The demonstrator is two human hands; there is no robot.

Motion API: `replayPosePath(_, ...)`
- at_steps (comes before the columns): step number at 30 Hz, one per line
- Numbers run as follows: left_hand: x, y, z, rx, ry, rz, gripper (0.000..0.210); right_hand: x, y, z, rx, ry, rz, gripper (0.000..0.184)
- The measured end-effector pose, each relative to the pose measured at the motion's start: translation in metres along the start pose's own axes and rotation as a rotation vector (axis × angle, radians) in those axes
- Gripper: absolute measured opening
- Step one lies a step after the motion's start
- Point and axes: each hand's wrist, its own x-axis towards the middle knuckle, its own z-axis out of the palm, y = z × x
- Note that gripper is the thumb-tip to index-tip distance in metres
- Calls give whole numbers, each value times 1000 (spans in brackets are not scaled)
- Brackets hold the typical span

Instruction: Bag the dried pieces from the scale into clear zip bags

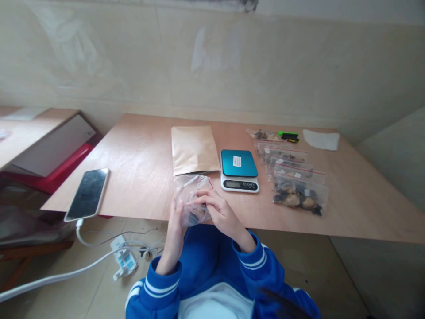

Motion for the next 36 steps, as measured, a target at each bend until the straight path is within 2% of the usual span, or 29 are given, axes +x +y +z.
replayPosePath(2,-1,0,2,-68,-39,-25,59,1,3,-6,-35,-95,9,40)
replayPosePath(5,0,-3,2,-112,-57,-44,59,0,4,-13,-80,-199,36,28)
replayPosePath(8,1,-6,2,-139,-44,-75,59,0,4,-17,-142,-200,53,23)
replayPosePath(14,5,-5,5,-197,-50,-46,55,1,11,-17,-147,-184,52,29)
replayPosePath(19,10,-2,10,-249,-79,-12,53,-1,32,-3,27,43,83,38)
replayPosePath(23,13,-5,13,-291,-91,-34,58,-4,46,12,233,209,193,36)
replayPosePath(28,14,-6,15,-349,-105,-57,58,-5,42,20,501,336,353,32)
replayPosePath(36,17,-3,21,-343,-119,-36,59,-1,33,21,905,625,468,29)
